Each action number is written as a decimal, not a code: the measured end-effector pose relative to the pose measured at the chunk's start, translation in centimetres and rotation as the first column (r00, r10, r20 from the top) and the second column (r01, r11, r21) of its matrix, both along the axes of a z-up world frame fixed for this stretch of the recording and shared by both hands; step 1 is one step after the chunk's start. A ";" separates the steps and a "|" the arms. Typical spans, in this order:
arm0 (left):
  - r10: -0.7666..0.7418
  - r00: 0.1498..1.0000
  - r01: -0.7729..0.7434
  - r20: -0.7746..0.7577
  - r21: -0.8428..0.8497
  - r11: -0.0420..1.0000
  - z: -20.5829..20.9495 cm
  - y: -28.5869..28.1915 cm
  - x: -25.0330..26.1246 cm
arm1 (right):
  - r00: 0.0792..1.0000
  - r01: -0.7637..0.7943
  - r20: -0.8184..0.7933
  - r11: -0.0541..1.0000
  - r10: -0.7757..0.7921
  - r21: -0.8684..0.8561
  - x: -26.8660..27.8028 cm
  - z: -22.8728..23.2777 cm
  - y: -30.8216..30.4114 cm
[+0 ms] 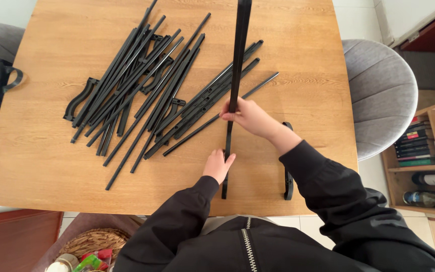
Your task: The person assembles a black metal frame on a wooden table. They pick up rods and curved connectors, insert the rods into the connectors, and build a multi-legged structure. The person handles the parts one at a time and arranges them into a standing frame.
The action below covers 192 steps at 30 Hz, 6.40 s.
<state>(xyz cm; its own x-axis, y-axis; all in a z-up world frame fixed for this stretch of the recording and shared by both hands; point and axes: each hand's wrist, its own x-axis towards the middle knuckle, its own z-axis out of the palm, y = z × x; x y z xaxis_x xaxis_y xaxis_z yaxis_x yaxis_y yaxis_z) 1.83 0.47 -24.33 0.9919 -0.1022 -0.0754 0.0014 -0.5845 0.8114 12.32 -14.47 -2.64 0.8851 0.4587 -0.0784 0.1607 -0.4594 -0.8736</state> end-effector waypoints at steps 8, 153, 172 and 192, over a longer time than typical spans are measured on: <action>-0.013 0.992 0.027 -0.126 0.112 0.993 1.7 0.0 0.2 | 1.000 0.010 -0.017 0.994 -0.008 0.106 -0.7 -1.5 -0.1; -0.285 0.772 -0.242 -0.568 -0.678 0.694 -1.0 -21.1 4.8 | 0.734 0.674 -0.238 0.643 -0.636 0.362 -6.8 -8.9 -23.1; 0.033 0.933 -0.204 -0.359 -0.449 0.870 7.0 -18.7 3.7 | 0.757 0.652 -0.340 0.618 -0.558 0.439 -8.7 -6.7 -23.1; 0.122 0.983 -0.148 -0.137 -0.192 0.970 14.5 -16.4 2.3 | 0.774 0.564 -0.067 0.639 -0.629 0.523 -12.8 -3.0 -17.8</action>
<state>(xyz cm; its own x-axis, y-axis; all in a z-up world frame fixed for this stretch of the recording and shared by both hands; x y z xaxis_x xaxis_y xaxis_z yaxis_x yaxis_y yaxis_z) 4.14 -15.90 -9.80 0.9818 0.0064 -0.1897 0.1766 -0.3972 0.9006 -0.49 -32.25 -5.68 0.9665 -0.2295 0.1146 0.1159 -0.0078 -0.9932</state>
